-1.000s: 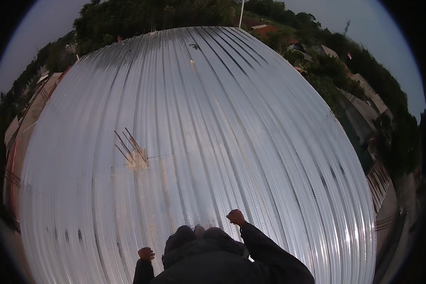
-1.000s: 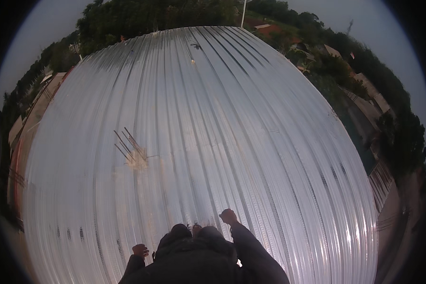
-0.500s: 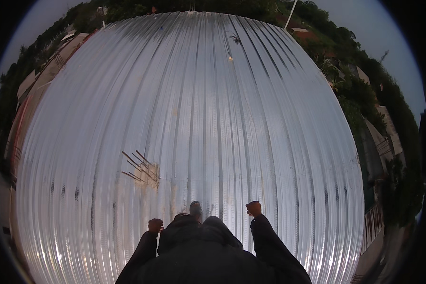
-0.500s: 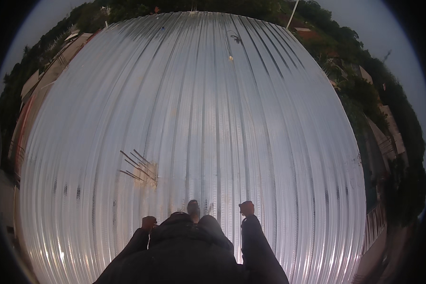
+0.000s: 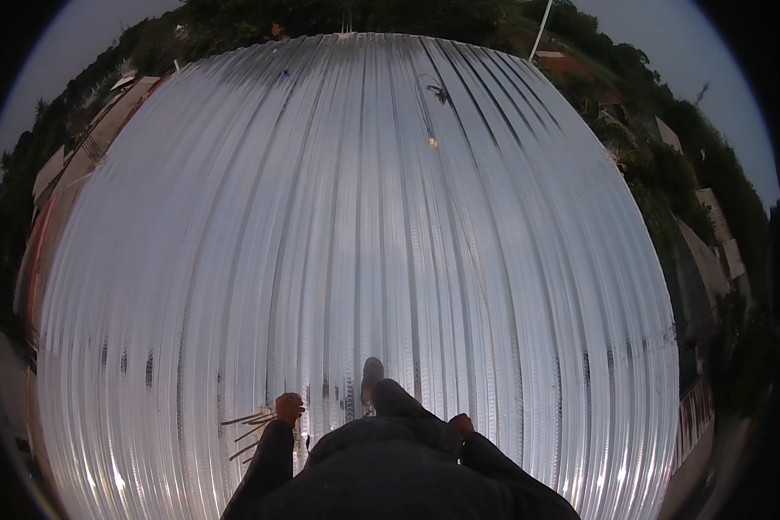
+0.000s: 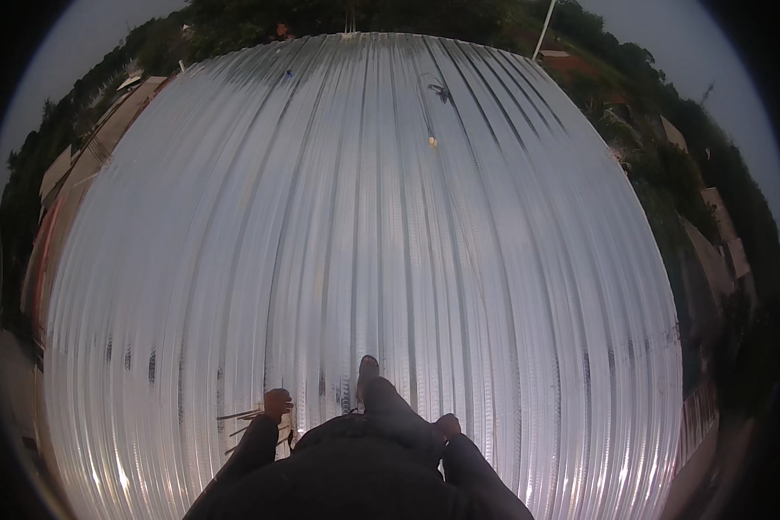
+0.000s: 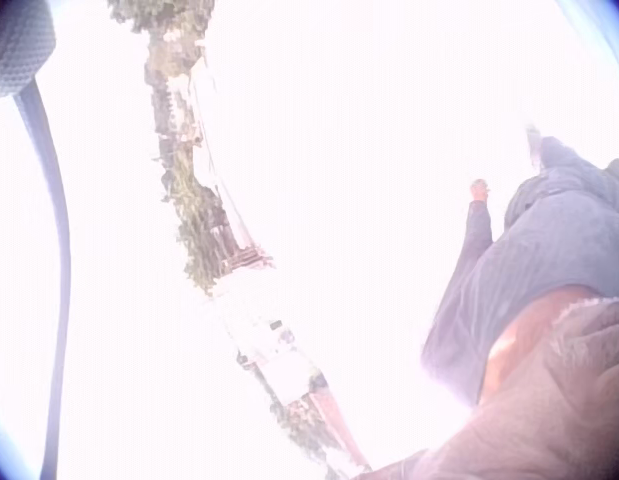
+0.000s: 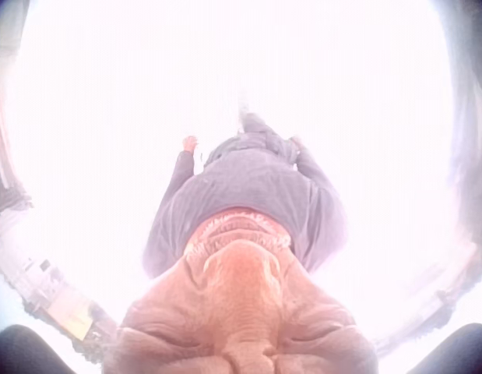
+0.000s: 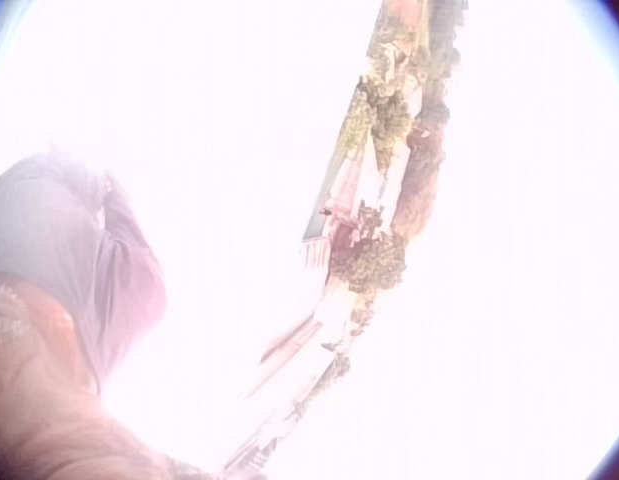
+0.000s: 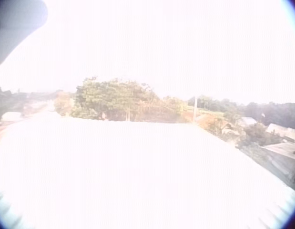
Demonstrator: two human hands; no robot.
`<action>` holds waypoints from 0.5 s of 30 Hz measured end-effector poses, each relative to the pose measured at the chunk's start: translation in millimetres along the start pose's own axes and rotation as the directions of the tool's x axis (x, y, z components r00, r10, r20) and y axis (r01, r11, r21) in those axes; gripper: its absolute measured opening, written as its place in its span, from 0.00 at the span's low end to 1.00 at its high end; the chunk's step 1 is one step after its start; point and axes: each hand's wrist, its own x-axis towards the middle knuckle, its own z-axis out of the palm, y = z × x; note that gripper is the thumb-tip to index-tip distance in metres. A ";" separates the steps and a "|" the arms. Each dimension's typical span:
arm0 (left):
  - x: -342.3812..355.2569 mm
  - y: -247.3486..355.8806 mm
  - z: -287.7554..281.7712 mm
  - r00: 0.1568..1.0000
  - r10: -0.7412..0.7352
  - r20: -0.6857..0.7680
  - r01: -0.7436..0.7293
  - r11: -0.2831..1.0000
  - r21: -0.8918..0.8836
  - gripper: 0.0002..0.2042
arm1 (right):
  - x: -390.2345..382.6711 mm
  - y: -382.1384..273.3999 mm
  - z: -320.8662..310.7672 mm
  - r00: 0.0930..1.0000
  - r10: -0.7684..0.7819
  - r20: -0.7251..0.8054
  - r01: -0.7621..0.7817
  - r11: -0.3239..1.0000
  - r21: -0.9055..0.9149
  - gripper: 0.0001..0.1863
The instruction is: The person walks on a corrugated metal roof, uses a power drill to fasten sheets, and secures them with a crimping tool. The person moves along the roof surface, drills holes, and crimps fasteners to attach the metal sheets.
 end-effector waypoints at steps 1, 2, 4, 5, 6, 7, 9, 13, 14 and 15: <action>9.4 -1.5 -14.7 0.995 -0.100 -0.029 0.100 0.995 0.003 0.07 | 39.2 -28.2 -40.0 0.997 -0.079 -0.001 0.079 0.997 0.008 0.20; 21.5 2.1 -9.3 0.990 -0.143 -0.019 0.144 0.988 0.055 0.07 | 82.3 -38.6 -86.7 0.980 -0.192 0.056 0.198 0.971 -0.130 0.20; 42.0 17.0 -6.7 0.993 0.086 0.077 -0.114 0.830 0.546 0.09 | 165.5 -74.6 -176.5 0.952 -0.302 0.056 0.304 0.896 -0.323 0.19; 52.4 26.2 0.4 0.966 0.199 0.166 -0.257 0.663 0.703 0.11 | 204.6 -89.1 -217.6 0.974 -0.224 -0.035 0.221 0.972 -0.076 0.16; 64.0 37.6 12.0 0.942 0.246 0.231 -0.331 0.547 0.769 0.12 | 243.2 -101.4 -256.5 0.982 -0.138 -0.125 0.163 0.963 0.215 0.13; 81.0 53.8 18.5 0.938 0.215 0.272 -0.343 0.472 0.812 0.12 | 285.9 -122.4 -293.7 0.975 -0.067 -0.210 0.161 0.867 0.471 0.12; 136.2 96.9 66.2 0.891 0.212 0.401 -0.451 0.330 0.829 0.12 | 379.4 -127.6 -390.0 0.908 -0.140 -0.394 0.282 0.902 0.328 0.12; 221.8 172.3 79.8 0.886 0.049 0.461 -0.464 0.118 0.878 0.12 | 523.3 -210.8 -494.0 0.926 -0.093 -0.367 0.259 0.863 0.434 0.11; 252.3 202.0 81.1 0.918 0.024 0.396 -0.390 0.231 0.891 0.11 | 550.7 -233.8 -506.4 0.937 -0.083 -0.340 0.254 0.829 0.497 0.11; 279.8 231.4 79.0 0.950 -0.002 0.312 -0.290 0.363 0.886 0.11 | 577.0 -258.2 -516.0 0.948 -0.076 -0.309 0.246 0.791 0.560 0.11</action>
